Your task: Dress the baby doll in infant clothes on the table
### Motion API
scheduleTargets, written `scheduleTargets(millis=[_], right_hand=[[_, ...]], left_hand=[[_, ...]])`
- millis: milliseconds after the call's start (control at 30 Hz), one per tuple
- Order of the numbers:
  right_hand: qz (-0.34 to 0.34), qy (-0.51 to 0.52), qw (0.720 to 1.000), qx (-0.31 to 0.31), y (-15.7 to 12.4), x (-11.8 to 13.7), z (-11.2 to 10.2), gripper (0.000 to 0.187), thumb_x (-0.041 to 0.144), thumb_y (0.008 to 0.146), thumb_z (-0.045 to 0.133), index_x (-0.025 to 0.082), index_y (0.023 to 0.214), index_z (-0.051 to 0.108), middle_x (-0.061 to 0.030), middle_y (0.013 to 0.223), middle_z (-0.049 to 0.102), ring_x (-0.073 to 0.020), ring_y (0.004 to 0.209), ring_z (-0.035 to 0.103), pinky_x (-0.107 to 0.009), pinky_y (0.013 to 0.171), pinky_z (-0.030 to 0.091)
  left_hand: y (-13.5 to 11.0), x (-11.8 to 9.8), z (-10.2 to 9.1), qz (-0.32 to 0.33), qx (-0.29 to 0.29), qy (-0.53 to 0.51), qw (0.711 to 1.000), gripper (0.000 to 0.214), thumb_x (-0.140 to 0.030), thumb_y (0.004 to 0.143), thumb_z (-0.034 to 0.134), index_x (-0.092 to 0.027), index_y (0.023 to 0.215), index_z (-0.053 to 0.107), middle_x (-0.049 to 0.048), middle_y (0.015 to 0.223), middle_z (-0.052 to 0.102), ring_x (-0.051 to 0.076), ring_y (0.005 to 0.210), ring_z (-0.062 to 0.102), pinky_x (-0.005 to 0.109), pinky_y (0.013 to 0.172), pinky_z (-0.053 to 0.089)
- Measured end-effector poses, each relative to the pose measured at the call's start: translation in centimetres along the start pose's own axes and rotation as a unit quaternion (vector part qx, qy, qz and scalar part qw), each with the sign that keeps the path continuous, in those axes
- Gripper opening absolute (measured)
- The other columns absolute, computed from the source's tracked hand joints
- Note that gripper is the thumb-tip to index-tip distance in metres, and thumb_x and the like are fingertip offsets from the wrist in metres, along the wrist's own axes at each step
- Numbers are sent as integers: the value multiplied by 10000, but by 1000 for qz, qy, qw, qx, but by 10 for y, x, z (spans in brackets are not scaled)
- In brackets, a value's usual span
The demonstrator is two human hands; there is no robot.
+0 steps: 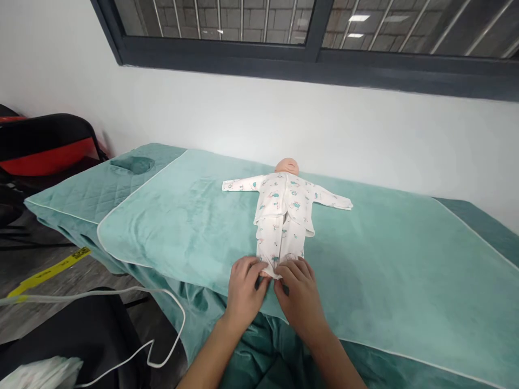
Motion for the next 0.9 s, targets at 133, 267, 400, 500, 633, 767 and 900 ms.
scheduleTargets(millis=[133, 267, 400, 500, 633, 767, 900], right_hand=[[4, 23, 1000, -2, -4, 0, 1, 208, 59, 829, 515, 236, 928, 559, -25, 947, 651, -227, 974, 555, -479, 1010, 402], [15, 46, 998, 27, -2, 7, 3, 230, 50, 841, 502, 239, 957, 559, -26, 984, 639, -218, 1000, 556, -499, 1047, 392], [27, 56, 997, 41, -4, 13, 7, 255, 65, 862, 482, 257, 1012, 557, -29, 1030, 630, -226, 1046, 561, -555, 1113, 336], [44, 79, 996, 14, -15, 7, 10, 313, 84, 905, 423, 264, 1139, 526, -60, 1155, 604, -225, 1130, 549, -500, 1075, 418], [125, 65, 987, -79, -37, -15, 7, 303, 217, 923, 510, 256, 1224, 495, -119, 1236, 556, -263, 1167, 534, -453, 935, 520], [172, 81, 979, -69, -46, -29, 3, 140, 233, 922, 521, 247, 1059, 542, -80, 1024, 614, -236, 953, 598, -406, 813, 537], [166, 131, 976, -47, -42, -24, -4, 65, 208, 935, 470, 239, 956, 522, -37, 886, 600, -182, 788, 596, -314, 700, 518]], left_hand=[[0, -4, -2, 17, -21, -4, 1000, 207, -127, 851, 565, -217, 1033, 607, 73, 1008, 592, 196, 940, 602, 348, 814, 527], [1, -6, -2, 17, -25, -10, 999, 231, -83, 833, 531, -215, 1015, 585, 65, 984, 562, 182, 912, 601, 321, 781, 545], [-2, -3, -3, 11, -16, -17, 1000, 214, -93, 871, 505, -220, 1030, 571, 58, 952, 553, 165, 862, 608, 292, 740, 554], [-8, -1, -4, 18, -10, 0, 1000, 226, -117, 895, 505, -226, 1084, 564, 67, 968, 571, 171, 872, 616, 296, 738, 557], [-15, -4, -9, 30, -16, 39, 999, 297, -122, 876, 545, -234, 1150, 566, 84, 1005, 603, 206, 921, 620, 343, 769, 551], [-10, -18, -7, 71, 15, 70, 995, 387, -132, 848, 602, -239, 1217, 554, 109, 1130, 631, 264, 1078, 591, 449, 912, 508], [3, -32, 5, 94, 65, 73, 991, 327, -178, 855, 613, -249, 1172, 573, 90, 1143, 670, 291, 1149, 572, 576, 1062, 389]])
Point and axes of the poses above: each hand's wrist, its own y-axis towards the middle knuckle, its own z-axis out of the palm, x = y × z, the point moved 2 cm from there along y, towards the middle knuckle
